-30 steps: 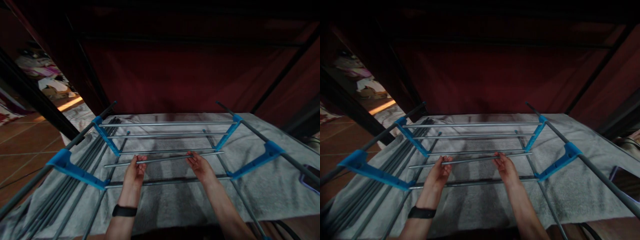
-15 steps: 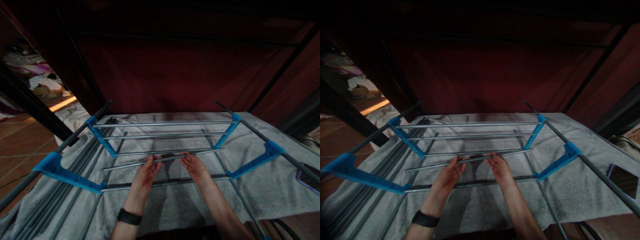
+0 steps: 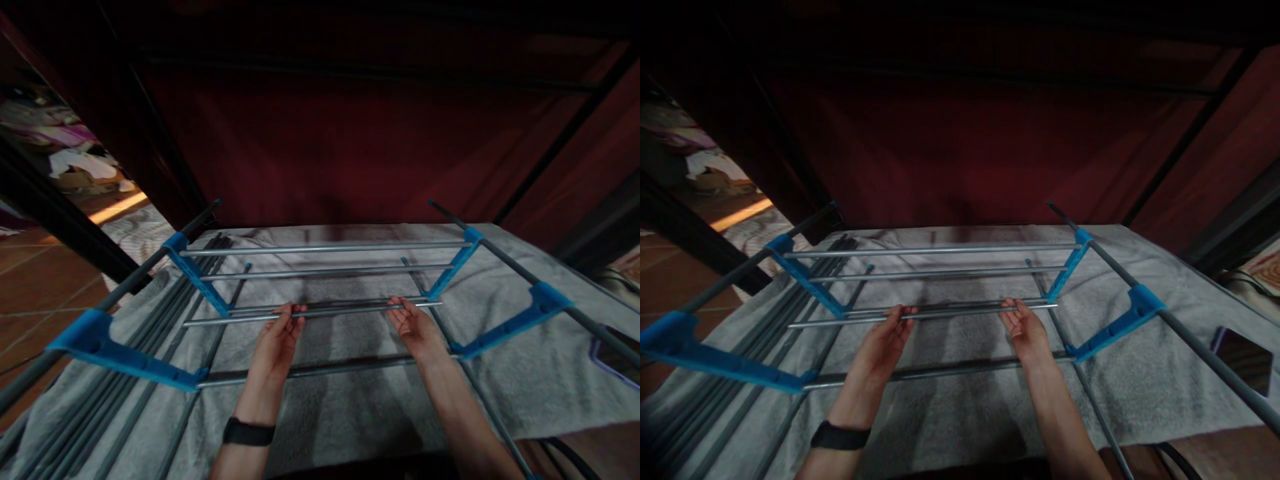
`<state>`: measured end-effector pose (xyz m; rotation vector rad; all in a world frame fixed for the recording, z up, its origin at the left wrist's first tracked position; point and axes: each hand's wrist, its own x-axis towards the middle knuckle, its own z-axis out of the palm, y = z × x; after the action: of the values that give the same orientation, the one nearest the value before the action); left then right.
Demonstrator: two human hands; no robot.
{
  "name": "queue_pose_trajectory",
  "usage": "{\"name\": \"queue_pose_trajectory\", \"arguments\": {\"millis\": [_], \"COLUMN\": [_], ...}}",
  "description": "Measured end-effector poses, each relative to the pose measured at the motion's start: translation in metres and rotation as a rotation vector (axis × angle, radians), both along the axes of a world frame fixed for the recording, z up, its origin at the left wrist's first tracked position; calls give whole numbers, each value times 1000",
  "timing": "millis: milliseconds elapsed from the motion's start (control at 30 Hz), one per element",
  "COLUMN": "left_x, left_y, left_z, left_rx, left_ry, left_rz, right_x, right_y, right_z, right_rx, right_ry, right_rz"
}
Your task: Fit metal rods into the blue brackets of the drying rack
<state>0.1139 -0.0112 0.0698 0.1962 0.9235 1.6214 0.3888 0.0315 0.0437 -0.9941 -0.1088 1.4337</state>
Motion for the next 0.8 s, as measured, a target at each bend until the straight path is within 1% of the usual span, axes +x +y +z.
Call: {"name": "queue_pose_trajectory", "arguments": {"millis": [100, 267, 500, 667, 800], "left_x": [14, 36, 59, 65, 65], "left_y": [-3, -7, -17, -16, -12], "left_z": [-3, -8, -4, -6, -6], "left_rx": [6, 42, 114, 150, 145], "left_ry": [10, 56, 187, 229, 211], "left_rz": [-57, -173, -305, -327, -314], "right_x": [-6, -31, -59, -65, -61], "right_y": [-2, -11, -24, -30, -29], "right_z": [-1, -3, -3, 2, 4], "right_rx": [31, 116, 189, 229, 204], "right_ry": [3, 42, 66, 69, 70], "right_rz": [38, 205, 329, 377, 359]}}
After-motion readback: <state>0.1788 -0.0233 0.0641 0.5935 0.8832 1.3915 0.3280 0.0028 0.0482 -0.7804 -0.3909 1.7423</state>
